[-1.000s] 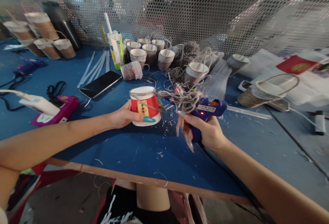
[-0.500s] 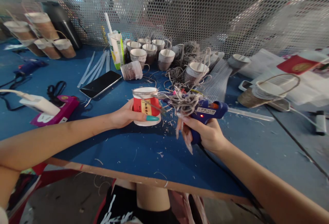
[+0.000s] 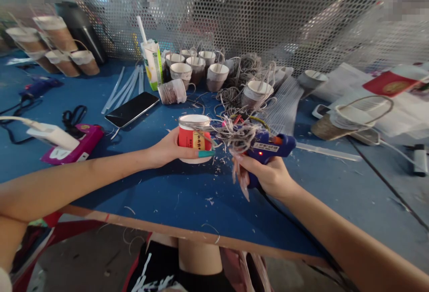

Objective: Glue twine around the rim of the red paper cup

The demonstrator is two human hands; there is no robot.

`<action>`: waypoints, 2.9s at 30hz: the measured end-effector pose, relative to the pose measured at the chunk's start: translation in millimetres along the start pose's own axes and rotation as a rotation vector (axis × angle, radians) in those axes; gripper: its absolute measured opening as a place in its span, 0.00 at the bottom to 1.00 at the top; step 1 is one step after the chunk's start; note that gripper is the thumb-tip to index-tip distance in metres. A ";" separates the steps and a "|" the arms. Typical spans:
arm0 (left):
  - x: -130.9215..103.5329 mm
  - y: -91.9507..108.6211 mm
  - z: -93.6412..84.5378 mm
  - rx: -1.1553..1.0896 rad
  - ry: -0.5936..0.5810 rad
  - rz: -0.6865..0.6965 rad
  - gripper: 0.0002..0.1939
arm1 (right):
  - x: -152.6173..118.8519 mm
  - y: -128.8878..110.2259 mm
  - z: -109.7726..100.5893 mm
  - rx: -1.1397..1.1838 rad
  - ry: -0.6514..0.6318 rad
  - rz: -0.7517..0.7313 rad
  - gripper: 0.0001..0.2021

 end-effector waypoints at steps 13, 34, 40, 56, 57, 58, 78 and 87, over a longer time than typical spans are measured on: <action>-2.2 6.0 1.2 -0.050 -0.035 0.042 0.23 | -1.0 -2.5 -1.1 0.033 0.009 0.026 0.26; -0.8 12.5 -20.5 -0.045 0.263 0.198 0.35 | -6.5 -17.4 -86.7 -0.824 0.586 0.251 0.17; 0.0 11.6 -23.8 0.033 0.285 0.229 0.38 | -31.4 11.2 -113.4 -1.150 0.575 0.475 0.32; -1.9 9.4 -16.3 -0.017 0.244 0.185 0.39 | 43.5 -32.6 22.5 -0.539 -0.113 -0.135 0.22; -1.6 9.1 -14.8 -0.019 0.226 0.177 0.38 | 43.8 -29.2 18.3 -0.512 -0.097 -0.125 0.21; -1.4 8.8 -13.4 -0.019 0.209 0.167 0.39 | 43.3 -27.1 14.1 -0.486 -0.086 -0.117 0.20; -4.6 5.0 -14.2 0.025 0.131 0.102 0.37 | 28.2 -61.1 -13.4 -0.704 0.261 -0.558 0.29; -4.0 0.7 -11.0 0.015 0.058 0.014 0.34 | 21.1 -57.1 -21.1 -0.715 0.499 -0.666 0.27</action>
Point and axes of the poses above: each hand's wrist, its own x-axis towards the middle knuckle, its own z-axis out of the palm, y = z × x, the point moved 8 cm from there along x, towards the middle knuckle, and after that the axes turned 12 degrees about -x, right-handed, at the moved point
